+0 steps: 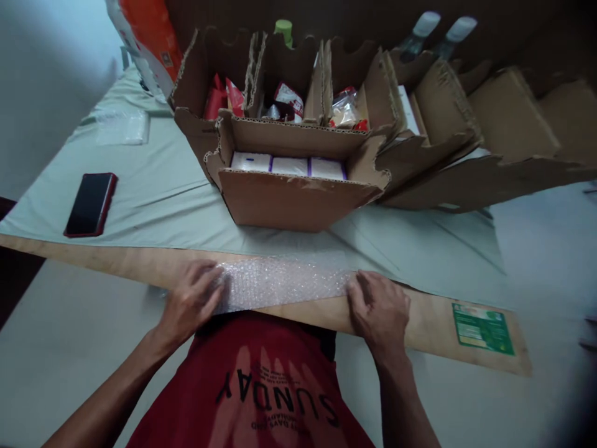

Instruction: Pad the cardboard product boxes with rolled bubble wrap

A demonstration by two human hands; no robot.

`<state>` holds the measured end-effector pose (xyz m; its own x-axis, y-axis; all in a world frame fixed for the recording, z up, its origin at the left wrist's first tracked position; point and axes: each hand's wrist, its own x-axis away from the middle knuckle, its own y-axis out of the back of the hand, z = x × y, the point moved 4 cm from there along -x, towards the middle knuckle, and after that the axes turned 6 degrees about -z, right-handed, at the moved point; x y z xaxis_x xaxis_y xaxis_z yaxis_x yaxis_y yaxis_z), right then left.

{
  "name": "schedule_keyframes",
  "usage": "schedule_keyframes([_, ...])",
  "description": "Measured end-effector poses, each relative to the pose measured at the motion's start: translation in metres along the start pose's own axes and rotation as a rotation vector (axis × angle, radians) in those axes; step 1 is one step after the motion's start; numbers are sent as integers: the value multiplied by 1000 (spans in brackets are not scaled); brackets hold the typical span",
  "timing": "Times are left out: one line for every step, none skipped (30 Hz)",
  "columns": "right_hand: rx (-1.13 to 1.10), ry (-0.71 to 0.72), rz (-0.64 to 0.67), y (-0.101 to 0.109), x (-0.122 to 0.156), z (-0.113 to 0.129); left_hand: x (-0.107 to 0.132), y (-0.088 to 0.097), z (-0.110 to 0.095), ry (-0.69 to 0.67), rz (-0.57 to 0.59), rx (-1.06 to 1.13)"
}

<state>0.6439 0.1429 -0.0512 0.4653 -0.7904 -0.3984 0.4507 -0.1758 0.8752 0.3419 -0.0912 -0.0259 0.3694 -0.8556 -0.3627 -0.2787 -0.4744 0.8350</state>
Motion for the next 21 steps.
schedule_keyframes([11, -19, 27, -3, -2, 1, 4, 4, 6, 65, -22, -87])
schedule_keyframes([10, -34, 53, -7, -4, 4, 8, 7, 12, 126, -21, -165])
schedule_keyframes([-4, -43, 68, -11, -5, 9, 12, 7, 17, 175, -4, -223])
schedule_keyframes([-30, -49, 69, -15, -6, 13, 15, 6, 21, 211, 20, -250])
schedule_keyframes([-66, -54, 54, -18, -6, 18, 17, 4, 23, 236, 45, -250])
schedule_keyframes([-113, -61, 29, -19, -7, 21, 19, 2, 23, 250, 59, -234])
schedule_keyframes([-172, -70, 3, -18, -7, 23, 19, 2, 21, 259, 62, -209])
schedule_keyframes([-241, -89, -21, -15, -7, 24, 18, 2, 18, 268, 58, -178])
schedule_keyframes([-315, -124, -39, -10, -7, 24, 16, 4, 15, 282, 50, -143])
schedule_keyframes([-390, -177, -43, -5, -7, 21, 13, 6, 10, 303, 36, -104])
schedule_keyframes([-465, -245, -34, 0, -7, 18, 9, 9, 6, 331, 23, -60])
schedule_keyframes([-535, -326, -19, 6, -7, 14, 5, 11, 2, 366, 14, -11])
schedule_keyframes([-596, -409, -10, 10, -6, 10, -1, 11, -1, 401, 10, 36])
schedule_keyframes([-643, -482, -19, 15, -5, 5, -8, 10, -4, 429, 7, 75])
schedule_keyframes([-666, -534, -51, 20, -5, 0, -15, 6, -7, 441, 3, 100])
schedule_keyframes([-660, -562, -102, 24, -4, -5, -23, 2, -9, 435, -2, 108])
schedule_keyframes([-627, -567, -160, 28, -4, -11, -30, -4, -11, 411, -12, 99])
schedule_keyframes([-572, -551, -212, 31, -4, -16, -37, -8, -13, 373, -37, 80])
schedule_keyframes([-508, -522, -246, 34, -4, -19, -43, -12, -15, 331, -73, 56])
schedule_keyframes([-446, -484, -264, 36, -5, -22, -46, -13, -18, 296, -125, 34])
schedule_keyframes([-388, -441, -268, 38, -5, -22, -48, -12, -20, 268, -182, 26])
